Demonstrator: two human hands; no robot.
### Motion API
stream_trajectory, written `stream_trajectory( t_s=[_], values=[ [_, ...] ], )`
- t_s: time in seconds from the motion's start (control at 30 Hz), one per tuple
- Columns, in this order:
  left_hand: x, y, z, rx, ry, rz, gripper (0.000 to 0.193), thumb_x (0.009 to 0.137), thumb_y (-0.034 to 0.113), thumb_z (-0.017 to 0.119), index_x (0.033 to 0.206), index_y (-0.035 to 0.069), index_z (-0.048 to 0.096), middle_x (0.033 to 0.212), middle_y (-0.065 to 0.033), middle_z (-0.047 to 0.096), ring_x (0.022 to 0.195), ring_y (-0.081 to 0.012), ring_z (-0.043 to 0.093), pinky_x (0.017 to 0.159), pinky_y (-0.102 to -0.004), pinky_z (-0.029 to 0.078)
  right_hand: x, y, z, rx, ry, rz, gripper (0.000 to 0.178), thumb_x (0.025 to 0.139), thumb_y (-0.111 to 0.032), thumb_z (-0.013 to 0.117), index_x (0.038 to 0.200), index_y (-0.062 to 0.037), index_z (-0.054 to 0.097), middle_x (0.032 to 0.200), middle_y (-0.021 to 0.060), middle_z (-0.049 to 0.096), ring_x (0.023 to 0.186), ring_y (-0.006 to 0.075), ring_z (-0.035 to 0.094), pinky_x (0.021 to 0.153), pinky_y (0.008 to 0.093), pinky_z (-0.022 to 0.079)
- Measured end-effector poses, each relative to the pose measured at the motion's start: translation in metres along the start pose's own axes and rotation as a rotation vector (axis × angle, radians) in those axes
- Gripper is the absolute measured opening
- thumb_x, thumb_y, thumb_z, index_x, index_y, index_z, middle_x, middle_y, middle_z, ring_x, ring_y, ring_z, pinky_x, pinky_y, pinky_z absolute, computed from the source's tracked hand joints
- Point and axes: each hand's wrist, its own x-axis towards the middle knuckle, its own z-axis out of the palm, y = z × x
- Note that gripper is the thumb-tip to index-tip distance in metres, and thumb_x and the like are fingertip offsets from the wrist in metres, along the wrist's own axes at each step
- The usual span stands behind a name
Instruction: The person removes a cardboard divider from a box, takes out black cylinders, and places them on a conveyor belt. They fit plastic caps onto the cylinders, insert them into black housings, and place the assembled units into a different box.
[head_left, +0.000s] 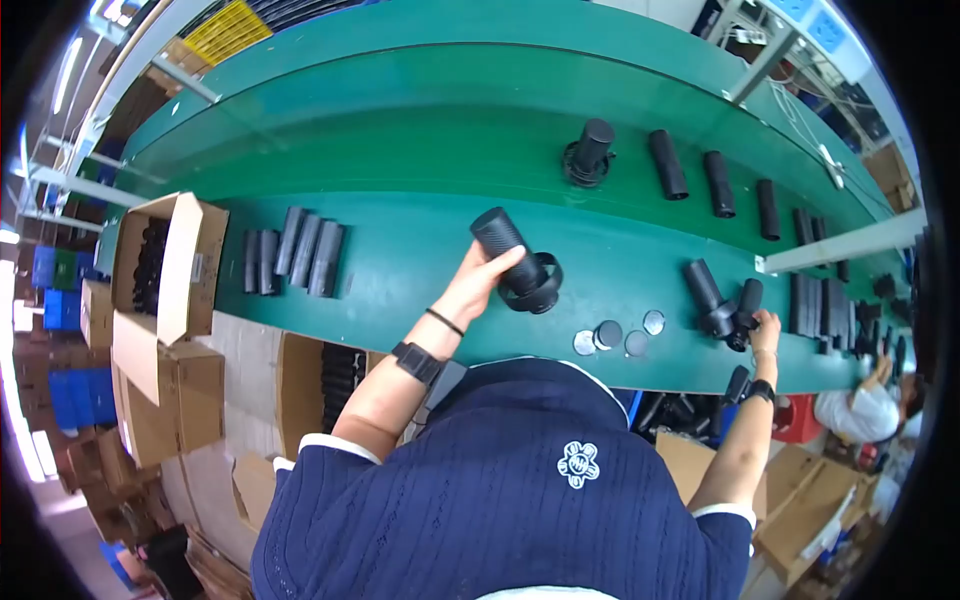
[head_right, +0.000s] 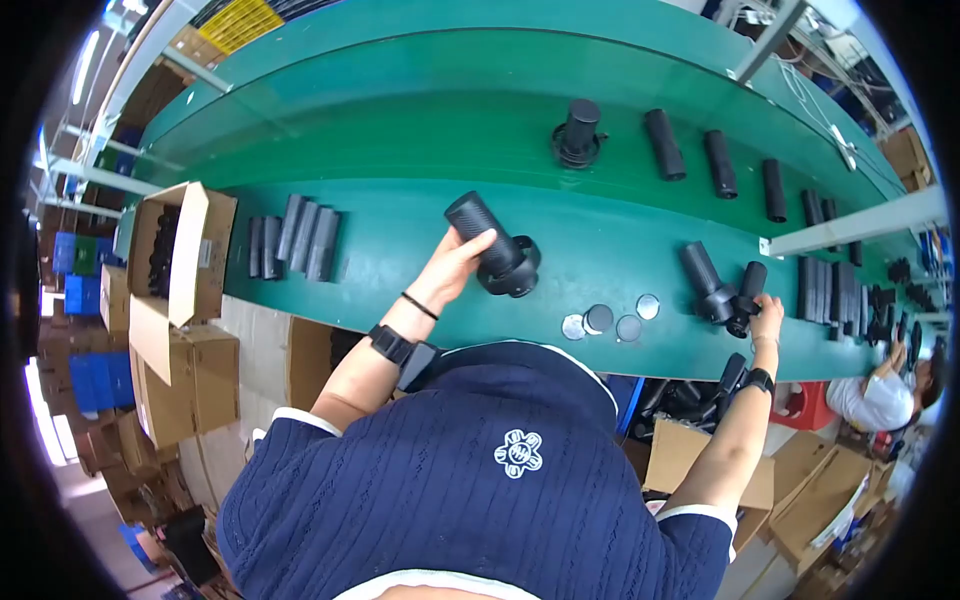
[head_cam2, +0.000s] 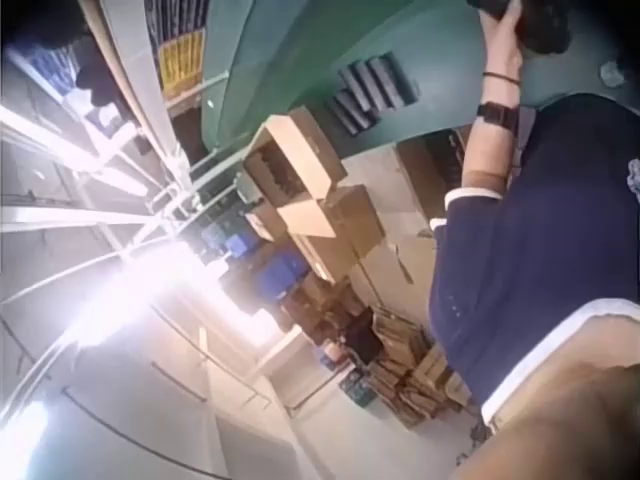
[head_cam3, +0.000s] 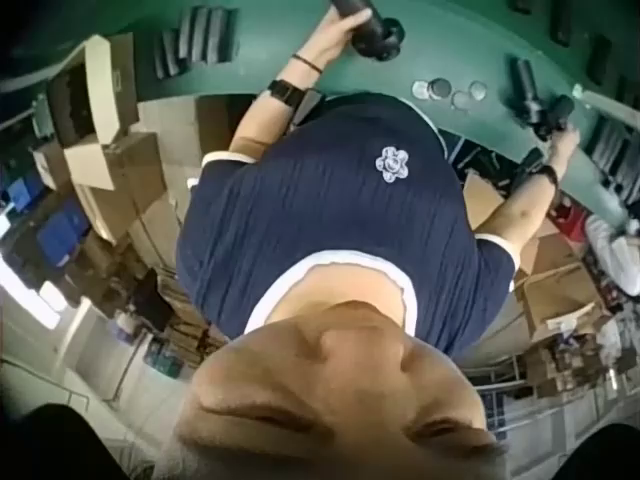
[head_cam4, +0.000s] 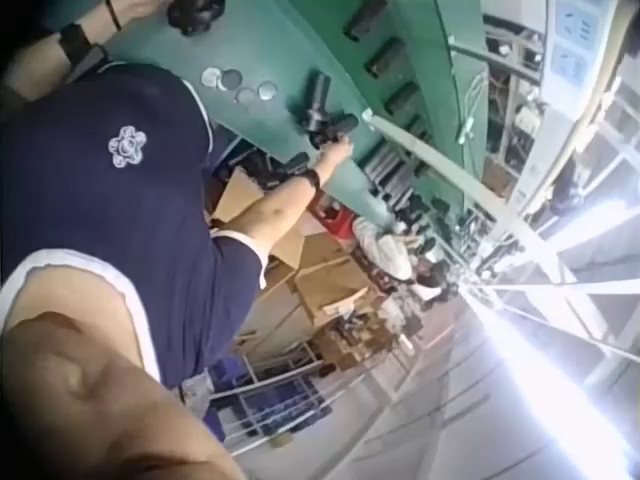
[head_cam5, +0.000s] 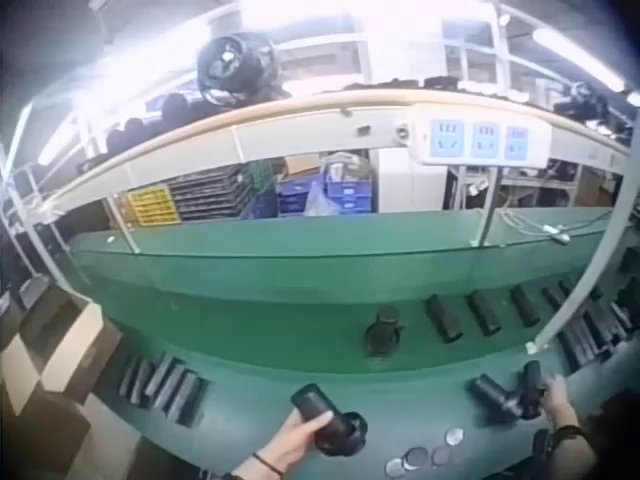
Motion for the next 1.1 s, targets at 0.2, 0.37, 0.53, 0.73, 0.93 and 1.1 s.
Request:
stream_trajectory(
  t_s=[0.2, 0.37, 0.53, 0.73, 0.93, 1.1],
  values=[
    [-0.001, 0.000, 0.017, 0.111, 0.038, 0.082, 0.063, 0.073, 0.012, 0.078, 0.124, 0.006, 0.042, 0.111, -0.0055, 0.055, 0.105, -0.0169, 0.053, 0.094, -0.0333, 0.041, 0.009, 0.000, 0.020, 0.168, -0.002, 0.003, 0.042, 0.059, 0.011, 0.050, 0.095, -0.0087, 0.060, 0.097, 0.0144, 0.055, 0.097, 0.0368, 0.051, 0.090, 0.0428, 0.041],
    [0.001, 0.000, 0.020, 0.101, 0.067, 0.102, 0.064, 0.071, 0.011, 0.079, 0.123, 0.006, 0.042, 0.111, -0.0060, 0.055, 0.103, -0.0171, 0.054, 0.093, -0.0332, 0.043, -0.002, -0.042, 0.004, 0.037, 0.130, -0.153, 0.045, 0.061, 0.009, 0.050, 0.100, -0.0085, 0.060, 0.103, 0.0152, 0.056, 0.100, 0.0347, 0.051, 0.091, 0.0414, 0.041],
    [0.019, -0.023, 0.013, 0.041, 0.109, 0.000, 0.056, 0.077, 0.029, 0.075, 0.118, 0.007, 0.045, 0.110, -0.0067, 0.055, 0.103, -0.0181, 0.054, 0.090, -0.0363, 0.043, -0.007, -0.139, -0.012, 0.320, 0.191, -0.269, 0.031, 0.071, 0.004, 0.055, 0.100, -0.0052, 0.061, 0.096, 0.0137, 0.059, 0.092, 0.0274, 0.058, 0.081, 0.0378, 0.046],
    [0.026, -0.046, -0.001, -0.167, 0.172, -0.549, 0.064, 0.079, 0.060, 0.060, 0.119, 0.013, 0.047, 0.117, -0.0085, 0.054, 0.110, -0.0244, 0.050, 0.094, -0.0469, 0.034, -0.054, -0.376, -0.017, 0.761, -0.489, -0.488, 0.061, 0.067, -0.017, 0.078, 0.119, -0.0066, 0.048, 0.113, 0.0093, 0.053, 0.100, 0.0216, 0.056, 0.076, 0.0327, 0.050],
    [0.032, -0.063, -0.018, -0.180, 0.161, -0.802, 0.075, 0.083, 0.071, 0.041, 0.118, 0.005, 0.050, 0.114, -0.0142, 0.056, 0.110, -0.0271, 0.051, 0.091, -0.0495, 0.039, -0.049, -0.426, 0.014, 0.568, -0.380, -0.456, 0.052, 0.060, -0.017, 0.075, 0.105, -0.0026, 0.054, 0.096, 0.0142, 0.055, 0.091, 0.0319, 0.058, 0.079, 0.0368, 0.048],
    [0.007, -0.036, 0.000, 0.334, 0.360, -0.437, 0.070, 0.089, 0.062, 0.042, 0.109, -0.005, 0.052, 0.095, -0.0098, 0.055, 0.087, -0.0217, 0.054, 0.081, -0.0385, 0.044, -0.050, -0.428, 0.025, 0.565, -0.369, -0.459, 0.050, 0.059, -0.017, 0.076, 0.103, -0.0030, 0.058, 0.094, 0.0127, 0.055, 0.088, 0.0303, 0.058, 0.078, 0.0364, 0.049]
  ],
)
